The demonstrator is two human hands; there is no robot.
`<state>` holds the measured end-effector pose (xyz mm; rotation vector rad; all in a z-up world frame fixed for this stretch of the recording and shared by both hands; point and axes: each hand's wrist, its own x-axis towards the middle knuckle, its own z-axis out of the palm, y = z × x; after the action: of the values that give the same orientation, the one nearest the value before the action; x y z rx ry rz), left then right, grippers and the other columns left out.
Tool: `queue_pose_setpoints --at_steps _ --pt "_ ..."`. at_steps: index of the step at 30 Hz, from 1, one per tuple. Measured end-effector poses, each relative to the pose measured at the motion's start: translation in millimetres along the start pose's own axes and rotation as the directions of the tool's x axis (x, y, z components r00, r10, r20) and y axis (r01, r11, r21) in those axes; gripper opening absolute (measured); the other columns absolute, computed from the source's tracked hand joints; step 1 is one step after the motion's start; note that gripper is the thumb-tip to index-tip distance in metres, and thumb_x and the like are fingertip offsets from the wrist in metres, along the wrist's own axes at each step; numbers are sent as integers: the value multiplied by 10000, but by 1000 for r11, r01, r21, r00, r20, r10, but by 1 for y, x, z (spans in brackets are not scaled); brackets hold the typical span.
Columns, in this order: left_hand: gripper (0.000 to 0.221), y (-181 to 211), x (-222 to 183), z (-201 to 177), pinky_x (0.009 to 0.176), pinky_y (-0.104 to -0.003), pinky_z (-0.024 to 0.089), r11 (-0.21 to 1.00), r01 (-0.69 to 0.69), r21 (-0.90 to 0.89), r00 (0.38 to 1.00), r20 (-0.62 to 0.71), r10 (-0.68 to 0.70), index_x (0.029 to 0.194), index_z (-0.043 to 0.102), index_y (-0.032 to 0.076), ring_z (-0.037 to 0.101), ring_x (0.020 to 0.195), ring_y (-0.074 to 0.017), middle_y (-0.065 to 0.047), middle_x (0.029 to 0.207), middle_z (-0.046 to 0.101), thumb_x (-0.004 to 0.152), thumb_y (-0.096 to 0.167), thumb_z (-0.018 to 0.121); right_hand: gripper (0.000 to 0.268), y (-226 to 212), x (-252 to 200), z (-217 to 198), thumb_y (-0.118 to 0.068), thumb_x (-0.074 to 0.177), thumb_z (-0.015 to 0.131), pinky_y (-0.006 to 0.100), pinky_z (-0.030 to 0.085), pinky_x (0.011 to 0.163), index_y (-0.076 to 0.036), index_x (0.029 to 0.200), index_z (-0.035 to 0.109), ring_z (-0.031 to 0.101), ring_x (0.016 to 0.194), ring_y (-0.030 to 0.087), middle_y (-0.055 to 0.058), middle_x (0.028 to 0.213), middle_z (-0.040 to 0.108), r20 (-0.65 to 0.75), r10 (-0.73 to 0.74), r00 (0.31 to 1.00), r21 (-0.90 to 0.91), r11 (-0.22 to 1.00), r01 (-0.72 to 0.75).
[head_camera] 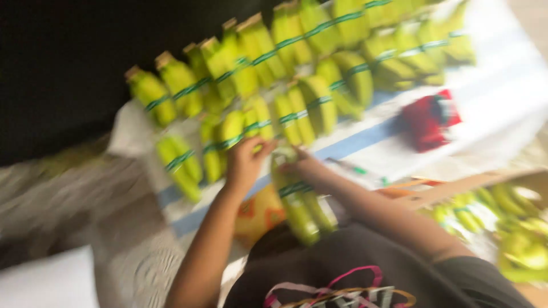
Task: Wrapping bunches of green bananas in plastic film and cutting the film with a utility knife for packaging.
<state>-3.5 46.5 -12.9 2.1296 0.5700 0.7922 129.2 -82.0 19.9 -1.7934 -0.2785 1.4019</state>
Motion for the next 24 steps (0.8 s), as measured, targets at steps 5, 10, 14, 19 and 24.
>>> queue_pose_setpoints --at_steps 5,10,14,19,24 --pt "206 11 -5 -12 759 -296 557 926 -55 372 998 8 56 959 778 224 718 848 -173 53 926 733 828 350 874 826 7 3 -1 -306 762 820 521 456 1073 -219 1517 495 544 1311 438 277 1397 552 142 -71 987 10 997 70" --pt "153 21 -9 -9 705 -278 558 836 51 547 998 -4 -58 854 740 282 692 764 -99 159 859 685 857 388 850 679 33 43 10 -308 784 833 523 498 1017 -269 1411 578 619 1241 386 187 1306 644 135 -97 986 -127 985 115" --pt "150 25 -6 -13 721 -290 568 833 -15 553 999 37 -7 892 706 233 685 808 -111 135 894 664 956 354 769 713 31 43 6 -316 807 831 547 494 1026 -255 1456 544 621 1242 386 182 1322 641 131 -91 987 -129 986 108" --pt "149 12 -7 -6 753 -361 486 981 -73 178 996 62 63 913 625 69 603 835 -222 -50 941 604 1029 161 627 599 -2 12 -2 -168 868 703 363 612 677 -120 1412 458 694 898 266 138 1225 655 193 -12 981 -157 987 43" --pt "181 0 -7 2 830 -391 517 964 -179 195 984 27 178 920 594 24 615 936 -280 -103 970 602 1046 154 601 508 2 18 4 -239 853 693 330 576 564 -124 1309 501 668 827 244 129 1151 637 201 -34 979 -307 947 96"
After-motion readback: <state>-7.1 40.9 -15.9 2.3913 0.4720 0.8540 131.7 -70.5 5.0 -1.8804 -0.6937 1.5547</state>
